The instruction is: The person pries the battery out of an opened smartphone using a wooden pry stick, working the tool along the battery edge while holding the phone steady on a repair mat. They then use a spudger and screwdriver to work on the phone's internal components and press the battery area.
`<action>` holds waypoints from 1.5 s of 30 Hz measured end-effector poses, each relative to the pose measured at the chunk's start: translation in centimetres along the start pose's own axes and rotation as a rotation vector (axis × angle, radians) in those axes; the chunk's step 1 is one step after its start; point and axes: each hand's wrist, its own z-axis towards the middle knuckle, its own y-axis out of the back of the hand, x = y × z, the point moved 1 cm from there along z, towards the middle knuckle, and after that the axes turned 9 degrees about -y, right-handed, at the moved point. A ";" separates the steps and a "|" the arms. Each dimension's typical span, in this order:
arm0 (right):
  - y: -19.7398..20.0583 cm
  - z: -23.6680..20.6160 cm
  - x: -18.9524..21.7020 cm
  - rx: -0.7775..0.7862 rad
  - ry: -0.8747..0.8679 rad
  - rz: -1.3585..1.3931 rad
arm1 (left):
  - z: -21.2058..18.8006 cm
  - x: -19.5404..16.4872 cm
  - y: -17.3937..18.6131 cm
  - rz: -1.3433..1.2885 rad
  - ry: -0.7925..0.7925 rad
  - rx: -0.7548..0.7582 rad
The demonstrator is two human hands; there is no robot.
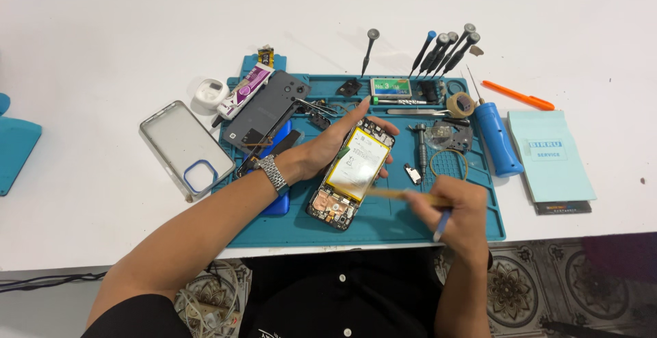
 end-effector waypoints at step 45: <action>0.1 1.1 3.2 -0.218 0.100 -0.256 | -0.1 -0.5 0.8 0.173 -0.178 -0.372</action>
